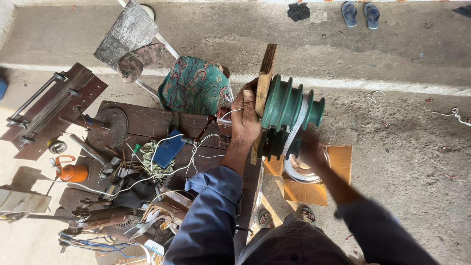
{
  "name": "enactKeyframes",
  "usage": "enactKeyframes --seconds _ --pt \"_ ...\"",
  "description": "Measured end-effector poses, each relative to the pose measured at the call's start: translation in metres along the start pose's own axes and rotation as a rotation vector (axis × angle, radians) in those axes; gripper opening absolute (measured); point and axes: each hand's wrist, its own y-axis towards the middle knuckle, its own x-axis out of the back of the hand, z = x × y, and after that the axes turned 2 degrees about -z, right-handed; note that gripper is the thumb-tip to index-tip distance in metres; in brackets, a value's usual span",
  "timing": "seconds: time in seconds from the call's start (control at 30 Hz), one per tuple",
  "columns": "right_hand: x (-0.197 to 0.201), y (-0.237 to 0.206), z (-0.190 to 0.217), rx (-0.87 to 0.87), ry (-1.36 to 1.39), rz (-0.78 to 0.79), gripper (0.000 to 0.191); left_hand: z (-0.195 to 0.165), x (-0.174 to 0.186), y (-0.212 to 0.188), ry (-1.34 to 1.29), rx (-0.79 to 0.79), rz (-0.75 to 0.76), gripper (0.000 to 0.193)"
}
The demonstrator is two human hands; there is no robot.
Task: The person holds a green grooved pulley wheel mounted on a wooden board and winds white wire around its grooves by hand, repeatedly looping and guiding the wire from a coil in a cardboard box. At the end they handle the wire coil in the box on the ground.
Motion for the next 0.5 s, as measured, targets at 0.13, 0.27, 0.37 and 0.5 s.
enactKeyframes --seconds 0.13,0.27,0.37,0.5 --pt "0.032 -0.094 0.034 0.247 0.823 -0.156 0.013 -0.002 0.002 0.001 -0.045 -0.035 0.007 0.058" --pt "0.161 -0.075 0.024 0.793 0.132 -0.465 0.01 -0.01 0.002 0.002 0.011 -0.051 0.022 0.059" --pt "0.222 -0.009 -0.021 0.662 0.088 -0.631 0.011 -0.015 0.001 0.0 -0.033 -0.002 0.016 0.059" --pt "0.158 0.077 -0.06 0.302 0.992 -0.395 0.005 -0.015 -0.001 0.0 -0.03 -0.011 0.02 0.06"
